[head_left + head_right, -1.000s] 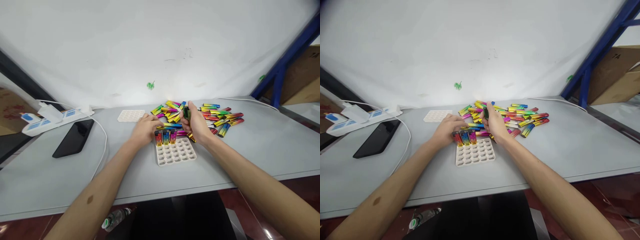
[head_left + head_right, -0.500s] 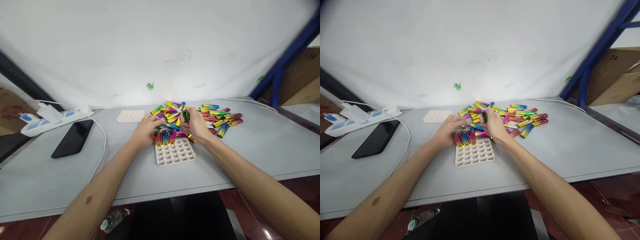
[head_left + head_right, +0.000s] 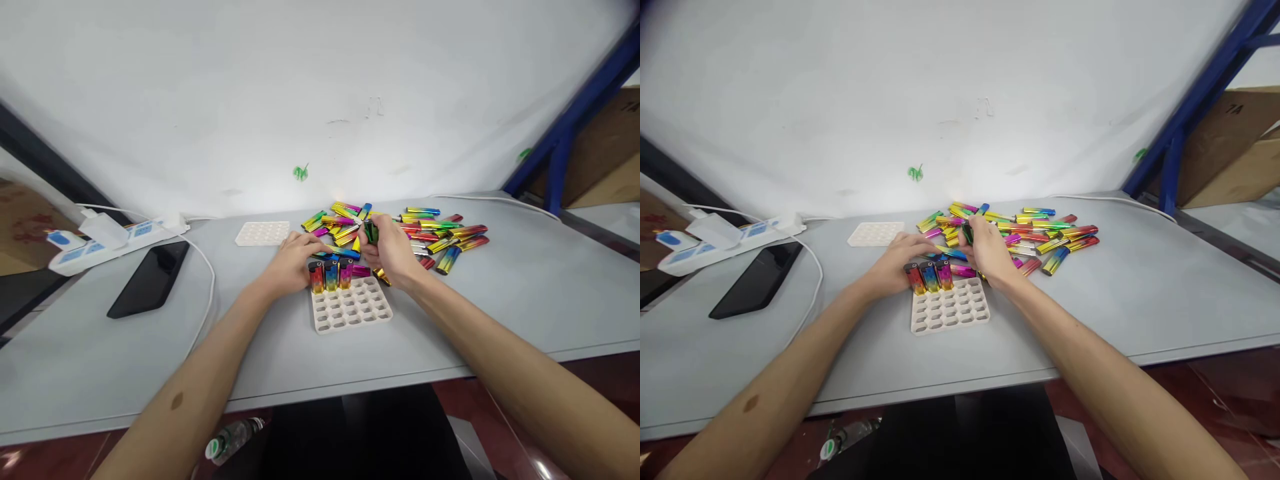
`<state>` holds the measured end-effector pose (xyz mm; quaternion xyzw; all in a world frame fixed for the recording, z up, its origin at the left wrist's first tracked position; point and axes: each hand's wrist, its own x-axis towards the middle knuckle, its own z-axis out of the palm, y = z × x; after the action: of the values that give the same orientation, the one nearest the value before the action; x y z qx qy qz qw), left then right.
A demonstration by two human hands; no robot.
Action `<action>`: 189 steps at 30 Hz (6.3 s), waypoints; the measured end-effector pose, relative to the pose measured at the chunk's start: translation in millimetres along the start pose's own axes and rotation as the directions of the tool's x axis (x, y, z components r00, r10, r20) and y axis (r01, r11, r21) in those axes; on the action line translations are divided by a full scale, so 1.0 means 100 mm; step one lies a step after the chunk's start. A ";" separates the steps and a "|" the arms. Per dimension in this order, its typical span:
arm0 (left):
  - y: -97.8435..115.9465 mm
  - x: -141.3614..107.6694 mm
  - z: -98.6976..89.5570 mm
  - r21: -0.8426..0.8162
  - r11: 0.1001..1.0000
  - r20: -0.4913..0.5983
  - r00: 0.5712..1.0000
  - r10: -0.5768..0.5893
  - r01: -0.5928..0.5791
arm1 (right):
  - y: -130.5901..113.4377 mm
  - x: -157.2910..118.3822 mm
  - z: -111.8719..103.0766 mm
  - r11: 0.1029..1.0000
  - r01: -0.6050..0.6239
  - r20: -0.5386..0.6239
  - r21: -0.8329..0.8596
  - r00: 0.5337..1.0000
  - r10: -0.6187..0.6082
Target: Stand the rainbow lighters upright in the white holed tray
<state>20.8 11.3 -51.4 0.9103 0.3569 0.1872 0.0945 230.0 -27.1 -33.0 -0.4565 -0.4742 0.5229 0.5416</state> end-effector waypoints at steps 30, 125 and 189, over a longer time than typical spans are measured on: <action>-0.01 -0.02 -0.05 0.047 0.999 -0.014 1.000 0.026 -0.025 | -0.22 -0.08 -0.27 0.893 0.152 0.431 -0.424 0.901 0.051; 0.00 0.02 0.08 0.117 0.993 -0.073 0.997 -0.026 0.034 | -0.11 0.05 -0.19 0.990 -0.111 0.056 0.089 0.993 0.107; 0.04 -0.02 0.04 0.180 0.971 -0.045 0.988 -0.150 0.156 | -0.27 -0.05 -0.38 0.833 0.045 0.165 -0.552 0.985 0.056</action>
<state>23.2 6.5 -54.4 0.8818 0.4432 0.1599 0.0188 271.0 -33.2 -11.8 -0.5473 -0.6494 0.4027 0.3414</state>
